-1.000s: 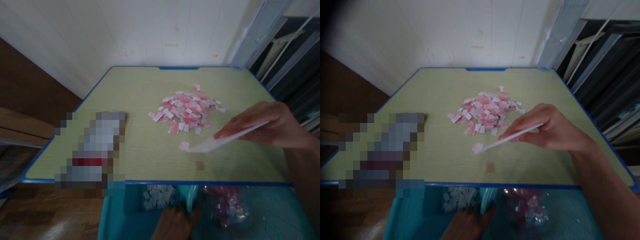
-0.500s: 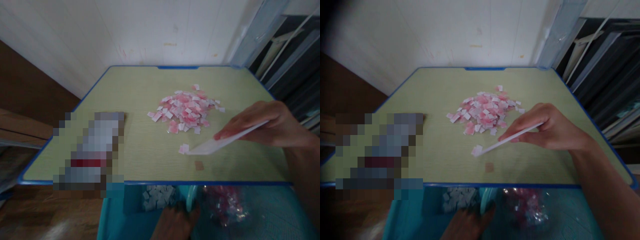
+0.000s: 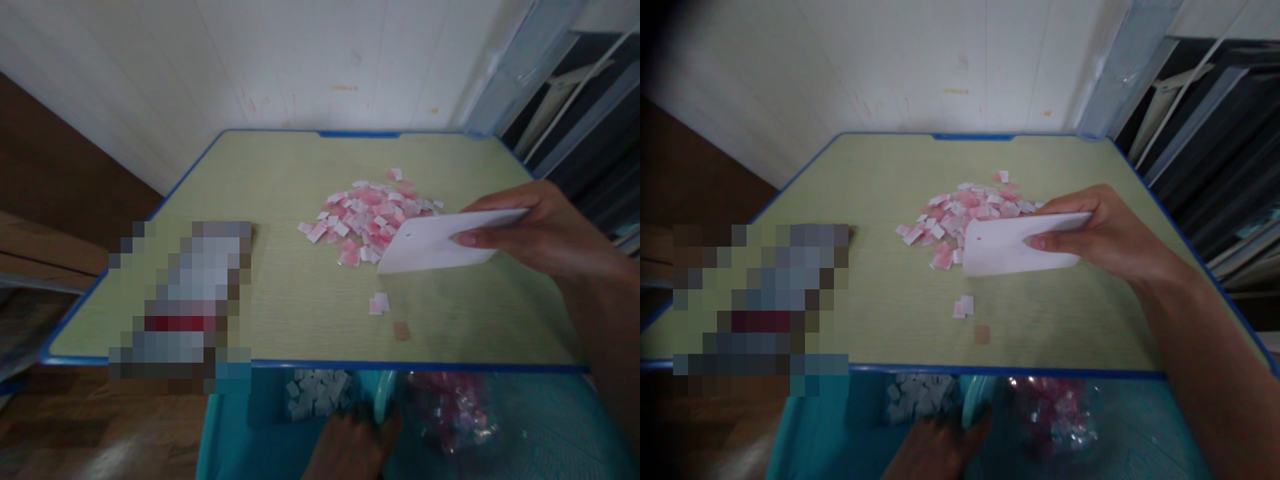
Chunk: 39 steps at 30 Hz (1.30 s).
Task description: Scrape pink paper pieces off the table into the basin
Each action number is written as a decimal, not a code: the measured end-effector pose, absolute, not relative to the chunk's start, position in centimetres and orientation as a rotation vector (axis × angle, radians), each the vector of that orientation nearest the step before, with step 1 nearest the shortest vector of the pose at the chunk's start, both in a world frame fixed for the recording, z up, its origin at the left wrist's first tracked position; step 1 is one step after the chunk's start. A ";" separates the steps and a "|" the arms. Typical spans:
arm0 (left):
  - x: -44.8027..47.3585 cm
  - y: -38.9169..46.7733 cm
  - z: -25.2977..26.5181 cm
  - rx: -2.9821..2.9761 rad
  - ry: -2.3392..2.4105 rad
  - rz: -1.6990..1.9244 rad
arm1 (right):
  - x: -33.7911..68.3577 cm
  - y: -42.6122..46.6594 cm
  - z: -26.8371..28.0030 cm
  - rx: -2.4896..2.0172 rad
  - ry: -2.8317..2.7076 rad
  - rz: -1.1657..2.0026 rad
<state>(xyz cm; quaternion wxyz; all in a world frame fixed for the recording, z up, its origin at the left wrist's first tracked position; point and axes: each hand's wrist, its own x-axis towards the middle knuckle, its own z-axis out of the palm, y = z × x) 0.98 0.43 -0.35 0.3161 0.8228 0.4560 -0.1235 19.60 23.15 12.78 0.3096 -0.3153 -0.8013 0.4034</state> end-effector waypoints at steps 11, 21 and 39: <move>0.9 0.7 -0.2 2.108 1.181 -0.313 | 19.3 22.9 13.0 -0.719 -2.117 1.282; 0.9 0.4 -0.3 2.094 1.191 -0.322 | 19.2 22.6 13.5 -0.714 -2.104 1.344; 0.8 0.6 0.0 2.059 1.181 -0.321 | 19.1 23.3 12.6 -0.725 -1.998 1.646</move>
